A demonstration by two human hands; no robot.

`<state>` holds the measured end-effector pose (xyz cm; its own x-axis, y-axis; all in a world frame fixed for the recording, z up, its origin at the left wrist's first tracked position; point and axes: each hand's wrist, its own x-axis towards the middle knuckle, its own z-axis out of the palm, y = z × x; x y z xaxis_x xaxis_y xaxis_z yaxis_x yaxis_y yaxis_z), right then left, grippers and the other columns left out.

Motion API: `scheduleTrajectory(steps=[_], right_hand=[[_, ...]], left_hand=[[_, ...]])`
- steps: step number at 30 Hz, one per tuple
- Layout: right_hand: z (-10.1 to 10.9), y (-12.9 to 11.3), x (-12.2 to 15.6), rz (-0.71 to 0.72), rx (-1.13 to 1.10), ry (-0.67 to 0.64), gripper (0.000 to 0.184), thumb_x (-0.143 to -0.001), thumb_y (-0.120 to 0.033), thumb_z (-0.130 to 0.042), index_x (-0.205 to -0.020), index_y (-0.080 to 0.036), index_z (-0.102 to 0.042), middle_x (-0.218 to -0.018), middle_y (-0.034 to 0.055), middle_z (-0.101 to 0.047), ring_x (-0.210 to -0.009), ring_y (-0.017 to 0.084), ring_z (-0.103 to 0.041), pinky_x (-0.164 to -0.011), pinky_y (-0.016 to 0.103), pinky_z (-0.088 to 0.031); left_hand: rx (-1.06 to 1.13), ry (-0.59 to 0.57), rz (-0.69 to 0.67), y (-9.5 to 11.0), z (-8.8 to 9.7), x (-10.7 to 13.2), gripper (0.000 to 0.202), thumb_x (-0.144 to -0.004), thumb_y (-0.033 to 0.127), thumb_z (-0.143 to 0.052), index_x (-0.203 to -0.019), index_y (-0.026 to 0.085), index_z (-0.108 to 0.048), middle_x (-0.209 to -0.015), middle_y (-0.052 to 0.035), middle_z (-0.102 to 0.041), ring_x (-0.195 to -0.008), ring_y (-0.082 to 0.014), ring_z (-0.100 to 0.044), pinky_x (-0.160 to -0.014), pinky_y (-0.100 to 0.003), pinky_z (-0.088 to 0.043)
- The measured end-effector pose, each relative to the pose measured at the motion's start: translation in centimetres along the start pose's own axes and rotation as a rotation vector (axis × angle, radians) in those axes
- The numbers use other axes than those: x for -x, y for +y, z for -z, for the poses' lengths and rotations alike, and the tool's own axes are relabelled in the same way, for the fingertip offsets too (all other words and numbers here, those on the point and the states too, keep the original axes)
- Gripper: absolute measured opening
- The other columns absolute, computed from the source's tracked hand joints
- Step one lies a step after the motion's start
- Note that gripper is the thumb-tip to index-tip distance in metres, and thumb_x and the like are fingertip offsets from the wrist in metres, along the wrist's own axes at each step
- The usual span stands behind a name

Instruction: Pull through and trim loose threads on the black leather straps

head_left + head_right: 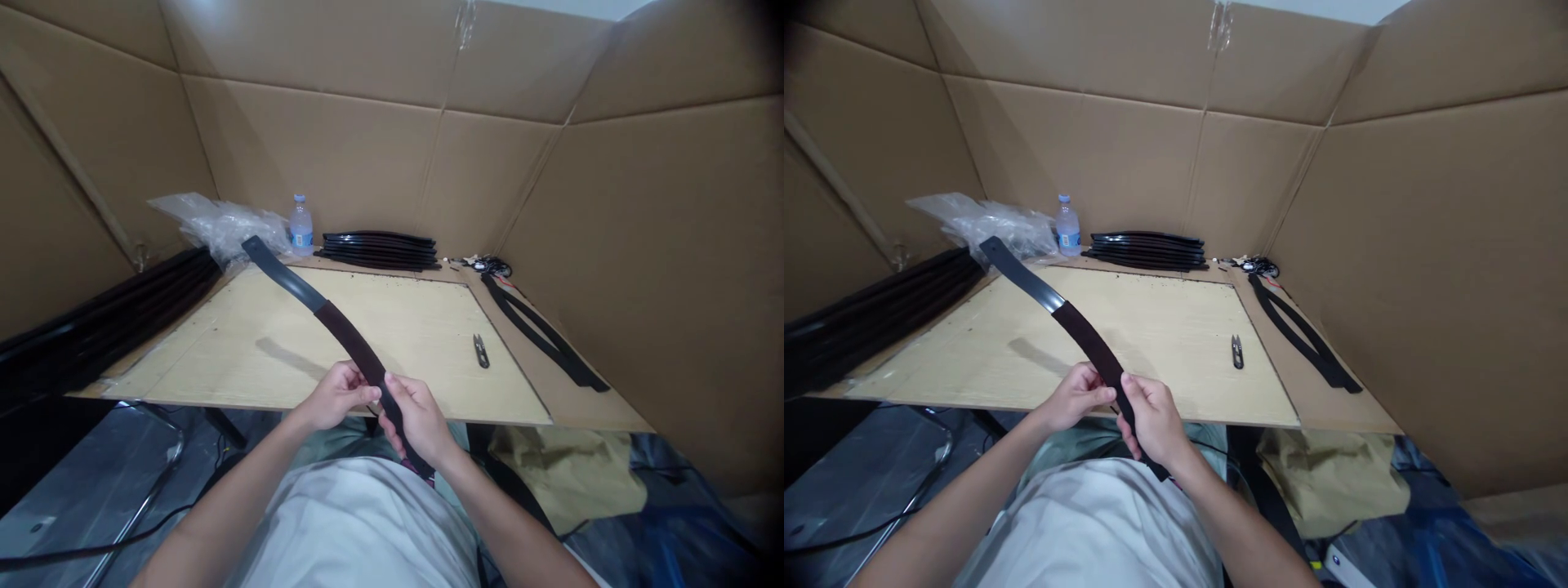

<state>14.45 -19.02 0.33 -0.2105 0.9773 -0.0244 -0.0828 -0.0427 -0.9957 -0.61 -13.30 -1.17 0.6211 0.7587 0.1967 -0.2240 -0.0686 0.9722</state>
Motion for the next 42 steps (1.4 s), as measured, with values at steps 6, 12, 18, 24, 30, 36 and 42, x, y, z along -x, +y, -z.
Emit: scheduleTrajectory(steps=[6, 12, 18, 24, 30, 36, 42], right_hand=[[-0.3, 0.0, 0.3, -0.030, -0.044, 0.040, 0.051, -0.084, -0.061, -0.036, -0.074, -0.014, -0.050, -0.042, -0.0037, -0.048, -0.026, 0.007, -0.038, -0.023, 0.015, -0.028], [-0.5, -0.5, 0.8, -0.016, -0.044, 0.034, 0.050, -0.085, -0.059, -0.038, -0.068, -0.014, -0.049, -0.043, -0.0019, -0.050, -0.028, 0.007, -0.040, -0.024, 0.015, -0.028], [-0.6, -1.1, 1.7, 0.085, 0.007, 0.025, 0.046, -0.089, -0.051, -0.038, -0.067, -0.013, -0.050, -0.045, -0.0013, -0.050, -0.032, 0.006, -0.040, -0.031, 0.016, -0.029], [-0.6, -1.1, 1.7, 0.056, -0.157, -0.072, 0.039, -0.089, -0.051, -0.039, -0.075, -0.015, -0.047, -0.046, -0.0041, -0.046, -0.031, 0.005, -0.033, -0.029, 0.015, -0.023], [-0.6, -0.6, 1.3, -0.057, -0.366, -0.117, 0.042, -0.087, -0.056, -0.040, -0.075, -0.016, -0.046, -0.039, -0.0057, -0.042, -0.027, 0.004, -0.028, -0.027, 0.014, -0.020], [-1.3, -0.6, 1.5, -0.199, -0.421, 0.031, 0.049, -0.080, -0.067, -0.040, -0.082, -0.019, -0.043, -0.037, -0.0064, -0.043, -0.026, 0.005, -0.028, -0.026, 0.014, -0.020], [-1.1, 0.7, 1.3, -0.217, -0.479, 0.018, 0.054, -0.075, -0.072, -0.040, -0.077, -0.018, -0.043, -0.037, -0.0054, -0.042, -0.026, 0.005, -0.027, -0.025, 0.015, -0.021]], left_hand=[[0.010, 0.007, -0.026, 0.0, 0.1, 0.2, 0.025, -0.072, 0.033, -0.068, -0.084, 0.011, -0.063, -0.071, -0.0056, -0.065, -0.064, -0.0161, -0.060, -0.061, -0.026, -0.047], [0.123, 0.059, -0.027, -0.3, -0.4, 0.5, 0.031, -0.064, 0.036, -0.074, -0.080, 0.012, -0.065, -0.069, -0.0046, -0.063, -0.062, -0.0152, -0.058, -0.056, -0.024, -0.044], [0.148, 0.068, -0.072, 0.0, -1.1, 0.8, 0.028, -0.061, 0.036, -0.076, -0.072, 0.012, -0.067, -0.062, -0.0019, -0.056, -0.055, -0.0112, -0.049, -0.051, -0.022, -0.038], [0.182, 0.078, -0.084, 0.2, -1.7, 0.8, 0.027, -0.063, 0.033, -0.076, -0.078, 0.013, -0.065, -0.064, -0.0017, -0.058, -0.058, -0.0126, -0.054, -0.055, -0.022, -0.042], [0.206, 0.077, -0.101, 0.5, -2.5, 0.9, 0.026, -0.065, 0.030, -0.075, -0.081, 0.013, -0.063, -0.070, -0.0028, -0.062, -0.060, -0.0127, -0.056, -0.056, -0.022, -0.044], [0.157, 0.163, -0.055, 1.7, -3.5, 1.1, 0.025, -0.069, 0.031, -0.072, -0.076, 0.012, -0.057, -0.063, -0.0001, -0.054, -0.053, -0.0094, -0.051, -0.050, -0.020, -0.042], [0.119, 0.189, -0.036, 2.9, -4.3, 1.0, 0.028, -0.071, 0.031, -0.070, -0.068, 0.014, -0.047, -0.060, 0.0025, -0.049, -0.049, -0.0078, -0.048, -0.047, -0.019, -0.039]])
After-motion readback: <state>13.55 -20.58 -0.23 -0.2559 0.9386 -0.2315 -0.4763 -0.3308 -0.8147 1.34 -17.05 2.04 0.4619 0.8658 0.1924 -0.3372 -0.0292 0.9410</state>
